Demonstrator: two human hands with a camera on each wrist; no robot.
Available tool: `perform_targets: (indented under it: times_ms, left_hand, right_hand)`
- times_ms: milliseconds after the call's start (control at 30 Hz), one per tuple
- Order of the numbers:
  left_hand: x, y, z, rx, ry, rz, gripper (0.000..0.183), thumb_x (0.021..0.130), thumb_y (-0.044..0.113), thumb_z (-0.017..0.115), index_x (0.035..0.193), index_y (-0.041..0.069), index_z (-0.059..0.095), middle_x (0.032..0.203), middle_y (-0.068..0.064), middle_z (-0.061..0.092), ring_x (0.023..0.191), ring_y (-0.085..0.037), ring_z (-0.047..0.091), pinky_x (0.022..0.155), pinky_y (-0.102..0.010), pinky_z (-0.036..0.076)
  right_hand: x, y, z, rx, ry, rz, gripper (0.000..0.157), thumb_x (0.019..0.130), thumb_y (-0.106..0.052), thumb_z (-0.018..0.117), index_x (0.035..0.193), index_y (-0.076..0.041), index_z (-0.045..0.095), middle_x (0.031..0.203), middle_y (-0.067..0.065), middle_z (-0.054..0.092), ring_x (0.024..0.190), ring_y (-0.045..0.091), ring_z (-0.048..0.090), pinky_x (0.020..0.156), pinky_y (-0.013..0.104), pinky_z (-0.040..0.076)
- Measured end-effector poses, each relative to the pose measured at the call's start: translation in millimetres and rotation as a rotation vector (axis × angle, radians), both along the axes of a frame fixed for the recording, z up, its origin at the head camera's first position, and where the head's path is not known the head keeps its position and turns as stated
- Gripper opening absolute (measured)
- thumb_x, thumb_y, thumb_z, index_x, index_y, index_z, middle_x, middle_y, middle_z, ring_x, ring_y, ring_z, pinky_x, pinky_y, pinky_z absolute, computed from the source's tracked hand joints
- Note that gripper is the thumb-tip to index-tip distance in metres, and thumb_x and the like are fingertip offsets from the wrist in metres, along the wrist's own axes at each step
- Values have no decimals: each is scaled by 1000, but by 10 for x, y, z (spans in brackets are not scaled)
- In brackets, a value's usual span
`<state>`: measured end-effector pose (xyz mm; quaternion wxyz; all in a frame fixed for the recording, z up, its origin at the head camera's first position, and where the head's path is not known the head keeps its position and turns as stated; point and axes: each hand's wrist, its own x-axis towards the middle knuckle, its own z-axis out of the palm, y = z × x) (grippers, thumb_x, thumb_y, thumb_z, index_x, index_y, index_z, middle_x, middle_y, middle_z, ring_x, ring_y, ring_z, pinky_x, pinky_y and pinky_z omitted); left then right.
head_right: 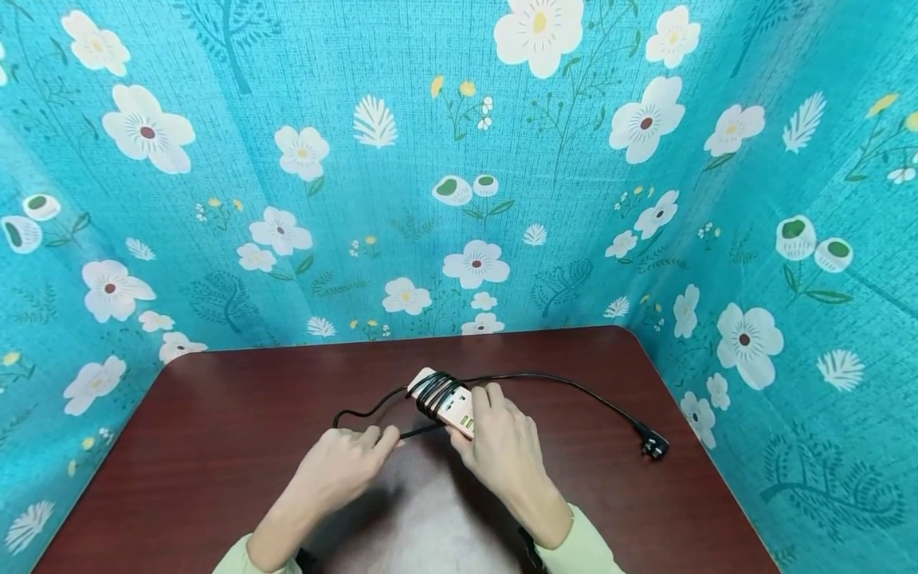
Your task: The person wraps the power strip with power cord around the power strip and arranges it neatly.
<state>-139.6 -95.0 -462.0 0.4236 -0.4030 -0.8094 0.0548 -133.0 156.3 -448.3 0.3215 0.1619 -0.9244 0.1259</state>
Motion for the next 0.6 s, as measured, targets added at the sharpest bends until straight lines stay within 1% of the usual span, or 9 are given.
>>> perform_targets:
  times_ms: [100, 167, 267, 400, 467, 600]
  left_hand:
    - [-37, -29, 57, -10, 32, -58, 44, 117, 27, 30, 82, 12, 53, 54, 5, 36, 51, -6, 7, 42, -23, 14]
    - [-59, -47, 69, -21, 38, -83, 44, 117, 27, 30, 82, 12, 52, 55, 5, 34, 55, -7, 4, 44, -22, 12]
    - [-87, -75, 49, -44, 53, -102, 41, 117, 28, 31, 85, 13, 53, 56, 5, 38, 48, -8, 12, 45, -23, 13]
    - [-94, -116, 33, -65, 63, -117, 38, 117, 29, 33, 92, 14, 58, 60, 5, 46, 42, -9, 32, 43, -23, 21]
    - [-90, -133, 37, -71, 64, -124, 37, 116, 29, 34, 96, 14, 60, 63, 5, 48, 43, -10, 36, 43, -23, 27]
    - [-87, -149, 63, -83, 71, -141, 33, 116, 28, 35, 99, 15, 61, 64, 4, 48, 44, -10, 36, 44, -23, 33]
  right_hand:
    - [42, -9, 34, 33, -45, -15, 55, 66, -36, 97, 92, -9, 58, 82, 3, 53, 52, 16, 48, 44, 32, 40]
    - [68, -18, 61, 52, -85, -23, 53, 66, -36, 96, 90, -9, 57, 80, 2, 51, 51, 15, 46, 43, 31, 37]
    - [98, -21, 95, 73, -148, -21, 53, 67, -38, 96, 89, -10, 57, 79, 1, 50, 50, 13, 42, 44, 28, 35]
    - [122, -12, 112, 75, -218, 9, 53, 69, -41, 97, 88, -12, 57, 79, -1, 49, 51, 10, 37, 46, 24, 32]
    - [132, -4, 108, 59, -255, 34, 52, 70, -42, 96, 87, -14, 57, 78, -3, 48, 52, 8, 36, 46, 23, 30]
    - [144, 16, 82, 31, -326, 81, 49, 72, -42, 95, 86, -17, 56, 78, -7, 47, 54, 5, 35, 48, 21, 29]
